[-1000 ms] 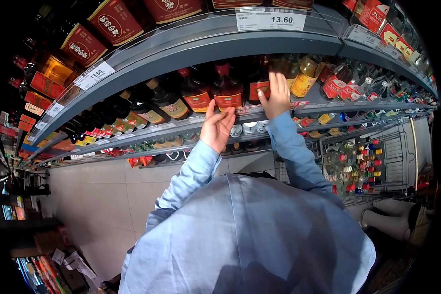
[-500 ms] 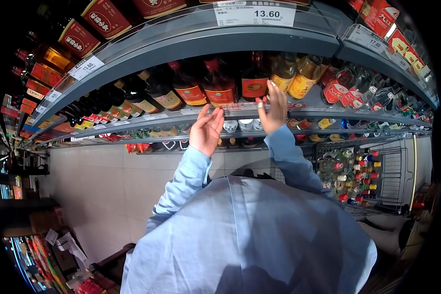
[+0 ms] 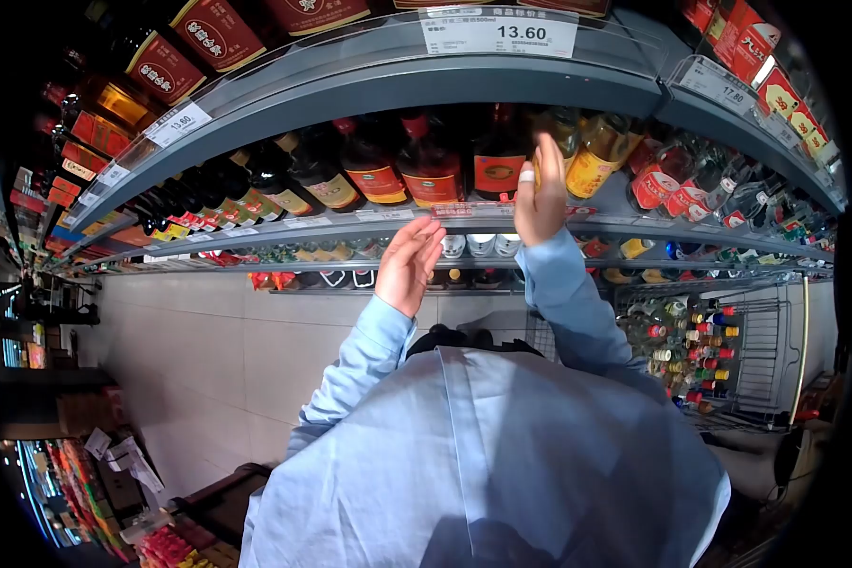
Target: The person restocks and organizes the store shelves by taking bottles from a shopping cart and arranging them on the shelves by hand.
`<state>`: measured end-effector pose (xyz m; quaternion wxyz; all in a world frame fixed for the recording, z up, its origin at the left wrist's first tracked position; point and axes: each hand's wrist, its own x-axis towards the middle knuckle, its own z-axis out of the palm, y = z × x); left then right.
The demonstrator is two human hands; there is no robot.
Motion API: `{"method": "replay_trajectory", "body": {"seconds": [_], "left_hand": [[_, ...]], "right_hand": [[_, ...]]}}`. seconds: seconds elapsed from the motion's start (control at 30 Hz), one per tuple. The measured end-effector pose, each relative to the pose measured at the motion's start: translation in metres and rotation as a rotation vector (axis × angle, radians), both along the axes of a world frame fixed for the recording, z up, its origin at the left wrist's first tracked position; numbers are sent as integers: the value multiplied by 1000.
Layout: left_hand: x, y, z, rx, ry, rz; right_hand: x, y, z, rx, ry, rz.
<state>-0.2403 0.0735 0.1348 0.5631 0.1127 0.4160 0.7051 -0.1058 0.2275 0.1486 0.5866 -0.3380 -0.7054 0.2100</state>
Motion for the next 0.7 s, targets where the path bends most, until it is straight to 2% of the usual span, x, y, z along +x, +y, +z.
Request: {"method": "replay_trajectory", "body": {"seconds": [0.03, 0.13, 0.23, 0.37, 0.47, 0.57, 0.67, 0.7], "left_hand": [[-2, 2, 6, 14, 41, -1], [-8, 9, 14, 72, 137, -15], [-13, 19, 17, 94, 163, -66], [-23, 27, 11, 76, 122, -157], [-28, 33, 6, 67, 109, -207], [-30, 37, 0, 58, 102, -272], [-35, 36, -2, 92, 182, -368], [-37, 36, -3, 124, 271, -384]], "right_hand": [[-7, 11, 2, 22, 46, -26], [-16, 43, 27, -102, 106, 320], [-31, 64, 38, -253, 278, 567], [-34, 74, 45, -172, 76, 542], [-31, 72, 51, -201, -223, 378], [-35, 67, 52, -223, -181, 360], [-44, 59, 41, -187, 101, 345], [-40, 55, 33, -272, 76, 317]]}}
